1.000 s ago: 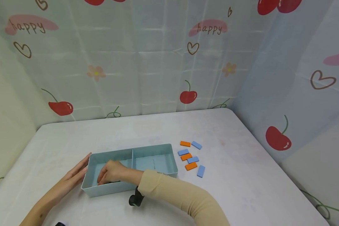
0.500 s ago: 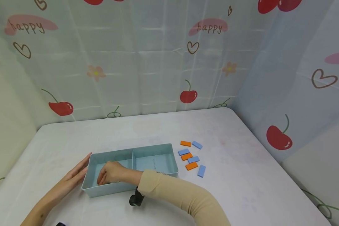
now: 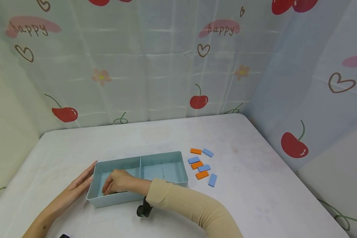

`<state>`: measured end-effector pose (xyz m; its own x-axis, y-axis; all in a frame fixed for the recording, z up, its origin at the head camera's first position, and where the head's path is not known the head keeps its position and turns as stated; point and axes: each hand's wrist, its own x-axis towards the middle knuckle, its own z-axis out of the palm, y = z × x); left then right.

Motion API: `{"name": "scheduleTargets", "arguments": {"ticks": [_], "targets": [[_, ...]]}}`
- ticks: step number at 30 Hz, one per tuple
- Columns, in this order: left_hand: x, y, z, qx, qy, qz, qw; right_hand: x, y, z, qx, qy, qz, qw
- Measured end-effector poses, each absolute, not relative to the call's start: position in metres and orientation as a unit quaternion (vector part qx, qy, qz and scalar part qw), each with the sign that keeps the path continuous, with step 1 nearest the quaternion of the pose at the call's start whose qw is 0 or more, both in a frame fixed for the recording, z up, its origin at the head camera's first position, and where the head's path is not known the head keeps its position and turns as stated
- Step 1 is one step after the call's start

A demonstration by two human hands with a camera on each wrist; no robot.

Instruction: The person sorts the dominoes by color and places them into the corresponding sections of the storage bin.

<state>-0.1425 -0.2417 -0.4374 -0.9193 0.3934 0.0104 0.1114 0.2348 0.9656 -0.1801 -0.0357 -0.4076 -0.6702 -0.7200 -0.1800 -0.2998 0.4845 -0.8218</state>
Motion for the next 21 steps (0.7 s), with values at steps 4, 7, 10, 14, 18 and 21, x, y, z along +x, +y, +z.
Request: {"name": "scheduleTargets", "arguments": {"ticks": [4, 7, 10, 14, 18, 21], "targets": [[-0.143, -0.242, -0.438, 0.166, 0.774, 0.599, 0.117, -0.180, -0.035, -0.408, -0.302, 0.819, -0.409, 0.265], [-0.143, -0.242, -0.439, 0.163, 0.773, 0.601, 0.118, -0.181, -0.034, -0.408, -0.294, 0.817, -0.419, 0.267], [-0.142, -0.241, -0.439, 0.152, 0.775, 0.601, 0.125, -0.182, -0.033, -0.408, -0.286, 0.817, -0.429, 0.259], [-0.142, -0.241, -0.438, 0.128, 0.780, 0.597, 0.137, -0.183, -0.029, -0.405, -0.278, 0.802, -0.467, 0.247], [-0.142, -0.242, -0.437, 0.121, 0.783, 0.593, 0.140, -0.183, -0.018, -0.393, -0.264, 0.779, -0.513, 0.245], [-0.141, -0.242, -0.437, 0.121, 0.785, 0.592, 0.139, -0.182, -0.005, -0.382, -0.257, 0.772, -0.530, 0.238]]}}
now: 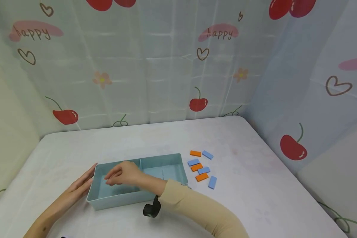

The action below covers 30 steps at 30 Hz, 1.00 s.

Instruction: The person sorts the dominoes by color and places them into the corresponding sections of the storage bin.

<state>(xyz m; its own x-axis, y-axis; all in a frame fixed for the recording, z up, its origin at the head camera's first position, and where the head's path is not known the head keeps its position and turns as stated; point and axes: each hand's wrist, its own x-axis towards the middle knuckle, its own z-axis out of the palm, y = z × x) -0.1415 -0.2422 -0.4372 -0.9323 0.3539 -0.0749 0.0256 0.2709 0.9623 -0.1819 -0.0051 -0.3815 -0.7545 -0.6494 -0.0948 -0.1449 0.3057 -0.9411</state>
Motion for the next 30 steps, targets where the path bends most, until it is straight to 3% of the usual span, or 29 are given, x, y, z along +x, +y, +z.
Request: {"name": "scheduleTargets", "arguments": {"ticks": [7, 17, 23, 30], "targets": [[-0.141, -0.241, -0.437, 0.109, 0.787, 0.592, 0.138, -0.183, 0.039, -0.353, -0.287, 0.720, -0.589, 0.230], [-0.141, -0.240, -0.435, 0.108, 0.782, 0.598, 0.142, -0.199, 0.122, -0.327, -0.239, 0.737, -0.616, 0.144], [-0.142, -0.240, -0.436, 0.116, 0.778, 0.601, 0.139, -0.213, 0.174, -0.337, -0.176, 0.762, -0.617, 0.088], [-0.142, -0.240, -0.436, 0.112, 0.779, 0.602, 0.138, -0.234, 0.222, -0.376, -0.091, 0.792, -0.602, 0.050]]}}
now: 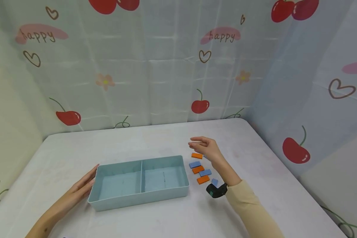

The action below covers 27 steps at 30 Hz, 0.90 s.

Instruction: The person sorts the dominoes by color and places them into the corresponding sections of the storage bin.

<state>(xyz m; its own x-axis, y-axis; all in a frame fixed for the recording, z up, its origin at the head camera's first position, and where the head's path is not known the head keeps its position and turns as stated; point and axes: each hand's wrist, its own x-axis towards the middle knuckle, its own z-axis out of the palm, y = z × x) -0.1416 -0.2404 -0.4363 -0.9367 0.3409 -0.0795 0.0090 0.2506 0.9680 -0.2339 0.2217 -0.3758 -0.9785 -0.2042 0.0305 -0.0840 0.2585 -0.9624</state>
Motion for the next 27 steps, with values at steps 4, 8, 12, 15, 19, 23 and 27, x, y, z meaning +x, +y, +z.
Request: {"name": "scheduleTargets", "arguments": {"ticks": [4, 8, 12, 15, 19, 23, 27], "targets": [[-0.142, -0.240, -0.437, 0.108, 0.776, 0.606, 0.139, -0.243, 0.238, -0.398, -0.043, 0.806, -0.589, 0.045], [-0.143, -0.240, -0.438, 0.105, 0.774, 0.609, 0.140, -0.249, 0.245, -0.413, -0.016, 0.814, -0.579, 0.043], [-0.143, -0.241, -0.440, 0.105, 0.772, 0.611, 0.140, -0.252, 0.246, -0.422, -0.019, 0.827, -0.560, 0.038], [-0.143, -0.241, -0.441, 0.107, 0.773, 0.609, 0.139, -0.253, 0.245, -0.427, -0.025, 0.837, -0.545, 0.034], [-0.142, -0.241, -0.441, 0.110, 0.774, 0.608, 0.138, -0.256, 0.242, -0.430, -0.023, 0.847, -0.531, 0.029], [-0.141, -0.241, -0.439, 0.119, 0.774, 0.607, 0.137, -0.259, 0.241, -0.434, -0.015, 0.857, -0.514, 0.027], [-0.141, -0.240, -0.438, 0.128, 0.775, 0.604, 0.132, -0.262, 0.240, -0.437, -0.028, 0.876, -0.481, 0.024]]}}
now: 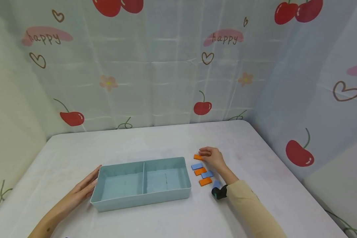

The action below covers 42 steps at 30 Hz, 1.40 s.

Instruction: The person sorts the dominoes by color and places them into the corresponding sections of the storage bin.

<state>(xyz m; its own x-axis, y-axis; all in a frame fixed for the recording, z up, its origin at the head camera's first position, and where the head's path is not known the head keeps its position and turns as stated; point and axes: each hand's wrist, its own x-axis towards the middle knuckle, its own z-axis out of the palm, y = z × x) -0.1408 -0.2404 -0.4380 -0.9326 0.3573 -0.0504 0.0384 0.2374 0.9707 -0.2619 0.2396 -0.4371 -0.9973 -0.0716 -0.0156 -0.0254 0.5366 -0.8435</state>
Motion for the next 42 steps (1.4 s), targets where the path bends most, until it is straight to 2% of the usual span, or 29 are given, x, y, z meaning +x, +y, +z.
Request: {"name": "scheduleTargets", "arguments": {"ticks": [11, 23, 42], "targets": [[-0.142, -0.243, -0.441, 0.118, 0.773, 0.609, 0.135, -0.263, 0.237, -0.441, -0.002, 0.906, -0.423, -0.011], [-0.142, -0.241, -0.439, 0.103, 0.782, 0.600, 0.133, -0.259, 0.237, -0.446, -0.035, 0.903, -0.427, -0.046], [-0.141, -0.241, -0.438, 0.104, 0.780, 0.601, 0.137, -0.253, 0.237, -0.448, -0.019, 0.897, -0.440, -0.041]]}}
